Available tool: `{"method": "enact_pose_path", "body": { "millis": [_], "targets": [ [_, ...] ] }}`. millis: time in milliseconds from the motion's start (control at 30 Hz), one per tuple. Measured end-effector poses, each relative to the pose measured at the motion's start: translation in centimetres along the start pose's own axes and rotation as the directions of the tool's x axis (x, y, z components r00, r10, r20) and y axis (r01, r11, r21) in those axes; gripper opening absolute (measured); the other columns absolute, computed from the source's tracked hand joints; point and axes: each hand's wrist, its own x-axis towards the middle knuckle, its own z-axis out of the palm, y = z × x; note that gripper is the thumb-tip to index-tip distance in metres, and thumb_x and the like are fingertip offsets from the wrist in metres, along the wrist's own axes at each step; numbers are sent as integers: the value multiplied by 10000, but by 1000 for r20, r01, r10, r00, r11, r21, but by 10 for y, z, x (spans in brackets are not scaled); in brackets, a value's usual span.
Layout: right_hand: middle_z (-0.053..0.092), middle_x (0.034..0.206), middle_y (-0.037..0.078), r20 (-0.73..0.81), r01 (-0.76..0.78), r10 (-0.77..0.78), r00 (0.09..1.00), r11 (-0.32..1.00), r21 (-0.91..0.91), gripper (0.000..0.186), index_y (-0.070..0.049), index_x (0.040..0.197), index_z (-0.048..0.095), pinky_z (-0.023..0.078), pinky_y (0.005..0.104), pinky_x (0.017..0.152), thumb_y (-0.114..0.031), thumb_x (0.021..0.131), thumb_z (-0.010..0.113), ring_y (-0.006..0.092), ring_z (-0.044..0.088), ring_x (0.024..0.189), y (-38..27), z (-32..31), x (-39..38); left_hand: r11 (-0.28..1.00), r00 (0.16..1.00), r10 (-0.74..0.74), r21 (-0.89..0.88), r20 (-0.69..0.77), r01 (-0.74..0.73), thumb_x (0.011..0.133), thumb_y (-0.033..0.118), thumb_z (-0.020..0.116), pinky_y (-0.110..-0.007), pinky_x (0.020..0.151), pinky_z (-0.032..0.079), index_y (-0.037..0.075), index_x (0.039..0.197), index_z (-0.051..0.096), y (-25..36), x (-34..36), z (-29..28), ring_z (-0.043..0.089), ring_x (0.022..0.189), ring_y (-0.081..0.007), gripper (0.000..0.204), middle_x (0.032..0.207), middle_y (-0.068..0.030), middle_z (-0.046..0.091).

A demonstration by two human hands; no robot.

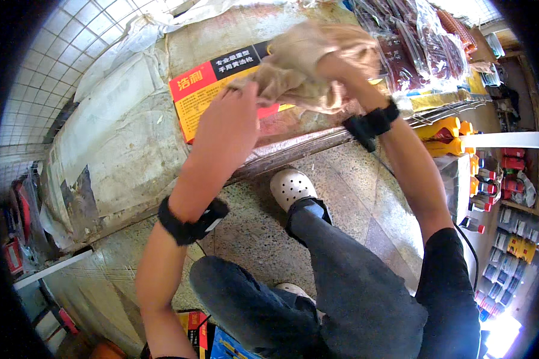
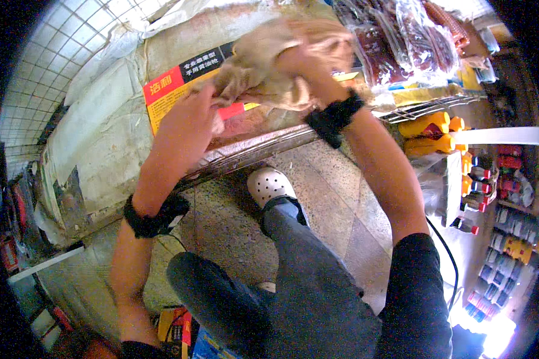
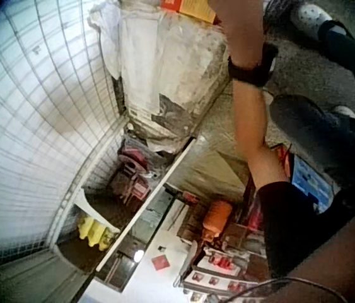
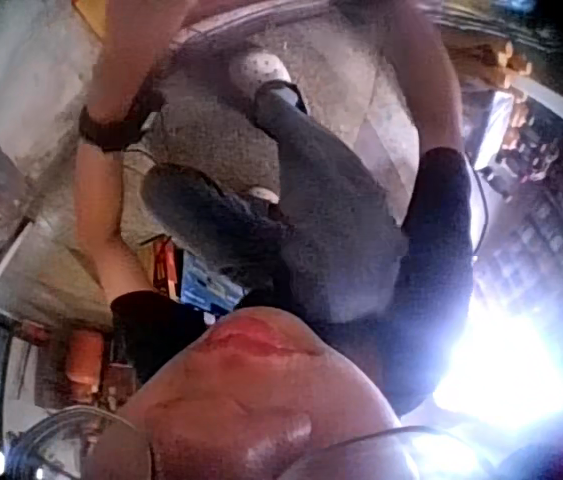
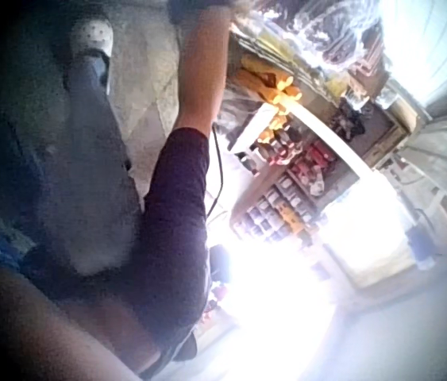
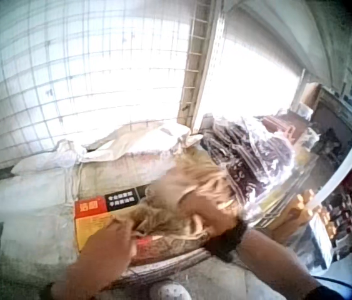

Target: The person picks up and wipes several boxes of grease guns and tools with a cloth.

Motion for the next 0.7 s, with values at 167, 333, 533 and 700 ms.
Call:
{"method": "enact_pose_path", "body": {
  "millis": [167, 333, 533, 700],
  "targets": [
    [592, 1002, 74, 127, 616, -606, 785, 786, -53, 345, -133, 1029, 591, 429, 379, 811, -336, 751, 618, 234, 555, 916, -71, 98, 67, 951, 939, -303, -17, 163, 310, 830, 77, 475, -453, 756, 436, 18, 1029, 494, -2, -55, -33, 530, 901, -410, 209, 924, -234, 569],
    [542, 1136, 87, -68, 719, -716, 695, 690, 90, 341, -133, 1011, 604, 371, 405, 913, -334, 735, 596, 237, 494, 1064, -104, 100, 38, 910, 906, -336, -159, 258, 383, 867, 92, 437, -454, 739, 429, 36, 1069, 506, 3, -65, -28, 536, 878, -416, 221, 931, -232, 577],
    [529, 1079, 104, -65, 555, -609, 791, 758, -342, 385, -115, 1041, 541, 415, 370, 855, -250, 689, 619, 253, 498, 1020, -83, 15, 6, 944, 979, -202, -270, -18, 190, 854, 73, 446, -448, 738, 432, 38, 1054, 512, 24, -29, -28, 549, 871, -399, 213, 905, -217, 585],
    [446, 1235, 99, -243, 212, -427, 871, 772, -599, 481, -137, 1240, 395, 376, 372, 932, -197, 783, 536, 248, 426, 1135, 57, 2, -40, 972, 999, 26, -230, -44, -36, 767, 93, 527, -442, 764, 467, -3, 889, 551, 34, 37, 39, 602, 780, -338, 157, 819, -187, 614]
  ]
}}
